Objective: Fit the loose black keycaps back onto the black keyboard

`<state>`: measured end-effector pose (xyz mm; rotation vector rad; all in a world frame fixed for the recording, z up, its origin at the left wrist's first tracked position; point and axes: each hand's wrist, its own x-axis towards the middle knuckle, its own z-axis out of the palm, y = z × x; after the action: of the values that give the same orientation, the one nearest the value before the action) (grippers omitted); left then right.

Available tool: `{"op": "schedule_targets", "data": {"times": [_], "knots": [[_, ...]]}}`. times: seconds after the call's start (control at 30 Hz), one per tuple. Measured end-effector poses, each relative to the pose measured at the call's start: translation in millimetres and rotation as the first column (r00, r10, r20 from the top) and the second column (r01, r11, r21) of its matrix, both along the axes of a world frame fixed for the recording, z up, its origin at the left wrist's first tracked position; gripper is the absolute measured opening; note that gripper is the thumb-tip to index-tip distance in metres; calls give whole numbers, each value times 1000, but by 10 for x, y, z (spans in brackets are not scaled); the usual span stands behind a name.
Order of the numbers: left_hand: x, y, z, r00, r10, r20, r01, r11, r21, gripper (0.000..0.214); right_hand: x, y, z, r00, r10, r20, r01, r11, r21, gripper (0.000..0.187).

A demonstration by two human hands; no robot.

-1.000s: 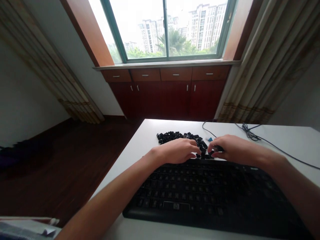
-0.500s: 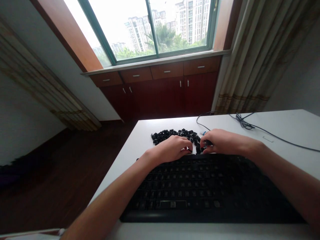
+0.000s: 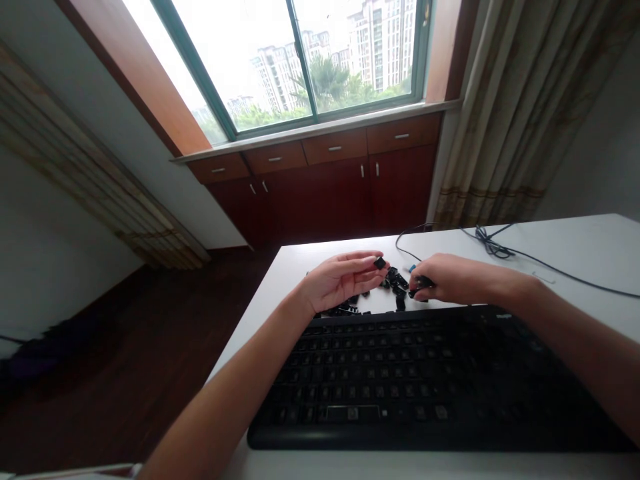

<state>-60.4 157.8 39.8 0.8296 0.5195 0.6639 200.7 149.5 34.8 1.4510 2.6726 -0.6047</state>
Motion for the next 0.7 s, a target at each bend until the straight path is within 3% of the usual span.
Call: {"op": "schedule_targets", "data": {"times": [0.3,0.7], "knots": [[-12,21,-19,998,-30,-60,31,999,10,19,166,14,188,989,-93,-117,78,989,-127,41],[-44,-21,1,969,-161,-186,187,973,137,27,127,58,63,997,-71,-32,67,990,-122,33]]}}
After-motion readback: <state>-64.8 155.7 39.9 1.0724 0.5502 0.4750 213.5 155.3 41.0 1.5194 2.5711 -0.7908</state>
